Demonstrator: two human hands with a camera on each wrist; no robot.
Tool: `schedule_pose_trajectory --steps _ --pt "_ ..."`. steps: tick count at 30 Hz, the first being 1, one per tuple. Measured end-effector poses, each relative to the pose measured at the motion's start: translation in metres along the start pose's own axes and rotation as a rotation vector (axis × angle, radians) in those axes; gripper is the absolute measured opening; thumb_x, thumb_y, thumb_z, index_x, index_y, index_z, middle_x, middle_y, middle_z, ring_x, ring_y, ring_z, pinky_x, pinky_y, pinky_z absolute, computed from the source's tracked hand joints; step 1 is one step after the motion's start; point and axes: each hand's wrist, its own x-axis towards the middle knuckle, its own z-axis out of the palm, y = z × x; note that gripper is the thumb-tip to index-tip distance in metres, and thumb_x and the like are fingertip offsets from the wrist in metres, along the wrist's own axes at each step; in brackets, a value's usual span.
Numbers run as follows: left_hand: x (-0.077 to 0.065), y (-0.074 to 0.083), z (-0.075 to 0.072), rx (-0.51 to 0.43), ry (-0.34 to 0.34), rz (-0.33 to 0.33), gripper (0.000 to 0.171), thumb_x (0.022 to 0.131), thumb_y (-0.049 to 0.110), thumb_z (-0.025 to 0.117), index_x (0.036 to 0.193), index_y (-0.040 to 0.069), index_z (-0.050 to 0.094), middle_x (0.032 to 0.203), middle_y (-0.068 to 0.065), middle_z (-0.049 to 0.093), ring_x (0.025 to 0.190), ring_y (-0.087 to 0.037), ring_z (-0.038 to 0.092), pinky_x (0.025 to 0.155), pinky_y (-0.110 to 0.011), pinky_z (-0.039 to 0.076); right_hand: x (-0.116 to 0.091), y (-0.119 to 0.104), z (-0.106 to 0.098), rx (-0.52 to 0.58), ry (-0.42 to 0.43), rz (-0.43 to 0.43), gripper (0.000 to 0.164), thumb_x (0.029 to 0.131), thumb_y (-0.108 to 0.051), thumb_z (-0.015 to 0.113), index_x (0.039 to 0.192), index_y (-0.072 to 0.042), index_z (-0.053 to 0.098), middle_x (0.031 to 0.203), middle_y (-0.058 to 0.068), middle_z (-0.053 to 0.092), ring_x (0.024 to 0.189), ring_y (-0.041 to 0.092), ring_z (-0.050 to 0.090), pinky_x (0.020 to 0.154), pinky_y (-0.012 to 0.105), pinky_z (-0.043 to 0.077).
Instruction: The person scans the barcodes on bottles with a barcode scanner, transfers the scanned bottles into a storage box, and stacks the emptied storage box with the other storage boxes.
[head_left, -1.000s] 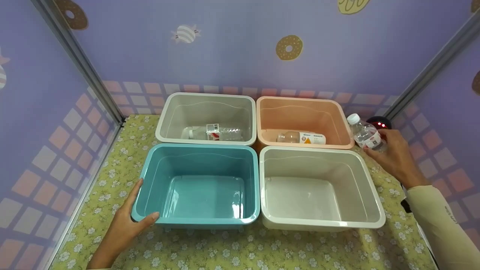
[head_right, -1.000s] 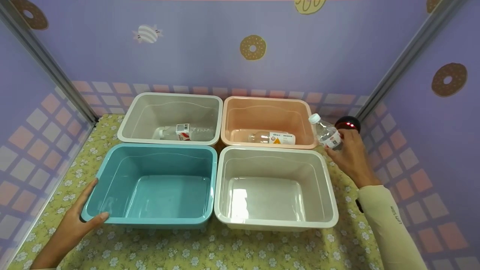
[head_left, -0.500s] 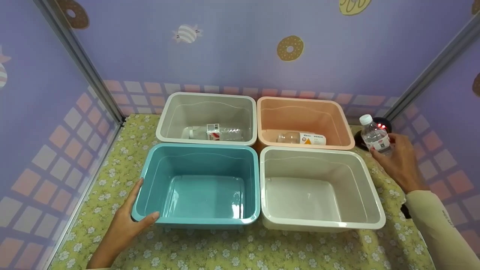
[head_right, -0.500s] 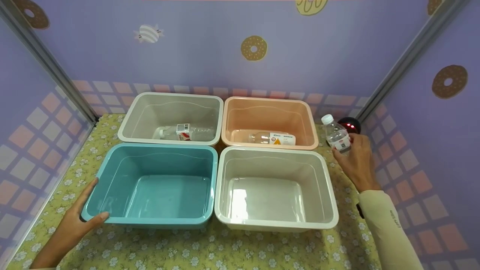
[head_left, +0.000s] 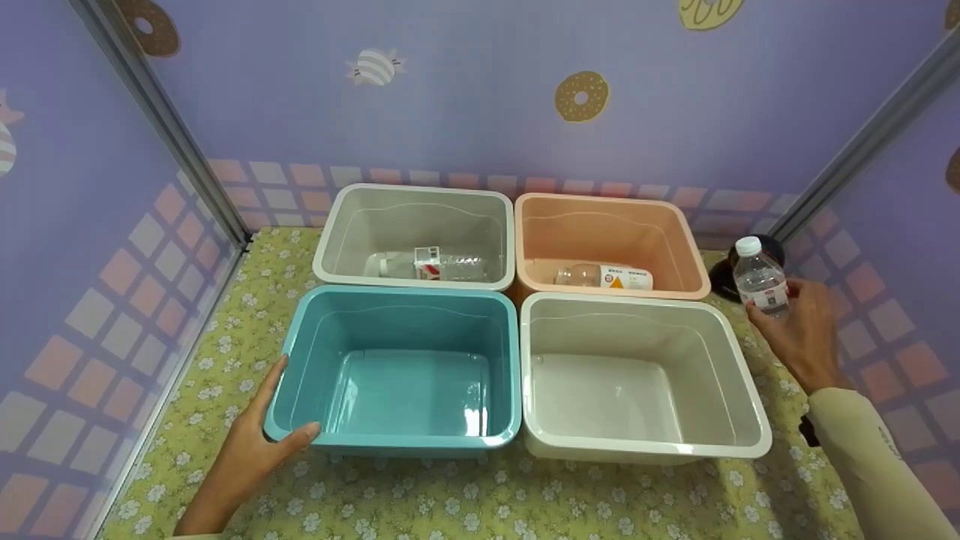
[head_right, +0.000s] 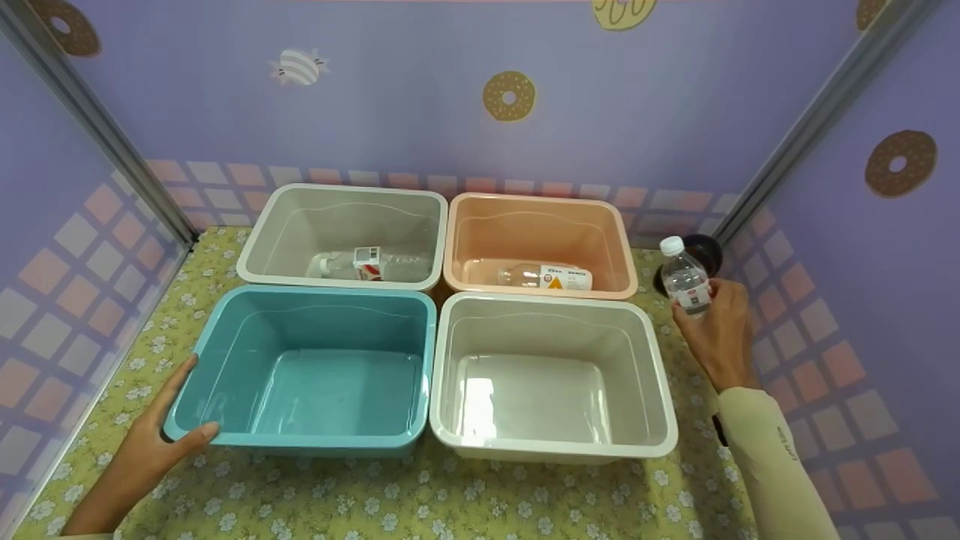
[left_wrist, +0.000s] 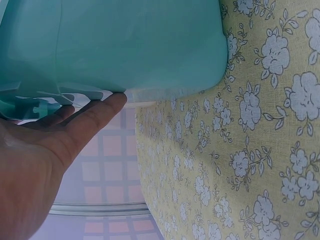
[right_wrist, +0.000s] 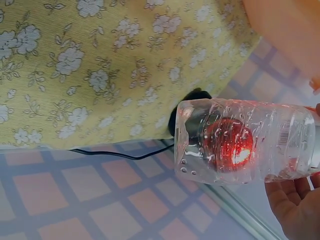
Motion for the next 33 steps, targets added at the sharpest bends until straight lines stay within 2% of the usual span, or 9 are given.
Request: schedule_pose_trajectory --steps 6,17,26,33 --pt "0.001 0.001 -0.001 0.016 -0.001 0.003 0.105 0.106 0.032 0.076 0.179 0.038 0.001 0.182 -0.028 0.006 0.154 -0.068 0.028 0.109 -0.083 0.042 -0.001 0.006 0.002 -0.006 0.002 0.015 0.058 0.094 -0.011 0.085 0.131 0.022 0.057 0.121 0.04 0.055 0.11 0.055 0.053 0.091 0.068 0.041" --pt "0.001 0.001 -0.001 -0.014 -0.01 -0.002 0.105 0.106 0.03 0.076 0.179 0.038 0.001 0.181 -0.03 0.008 0.149 -0.067 0.038 0.105 -0.075 0.052 -0.003 0.009 0.009 -0.005 0.05 0.033 0.059 0.091 -0.01 0.089 0.13 0.02 0.056 0.12 0.038 0.055 0.106 0.052 0.054 0.086 0.062 0.04" --pt "0.0 0.002 0.0 0.007 -0.004 -0.001 0.105 0.106 0.031 0.077 0.179 0.037 0.002 0.18 -0.032 0.01 0.147 -0.069 0.039 0.104 -0.076 0.052 -0.009 0.007 0.014 0.001 0.062 0.125 0.062 0.093 -0.017 0.089 0.13 0.019 0.053 0.118 0.036 0.054 0.1 0.043 0.053 0.079 0.043 0.037" --pt "0.0 0.002 -0.001 -0.014 -0.007 -0.002 0.105 0.106 0.031 0.076 0.179 0.038 0.001 0.18 -0.032 0.01 0.147 -0.069 0.04 0.103 -0.074 0.053 -0.011 0.007 0.017 -0.007 0.124 0.103 0.06 0.092 -0.016 0.09 0.125 0.019 0.054 0.113 0.036 0.052 0.098 0.046 0.05 0.08 0.046 0.035"
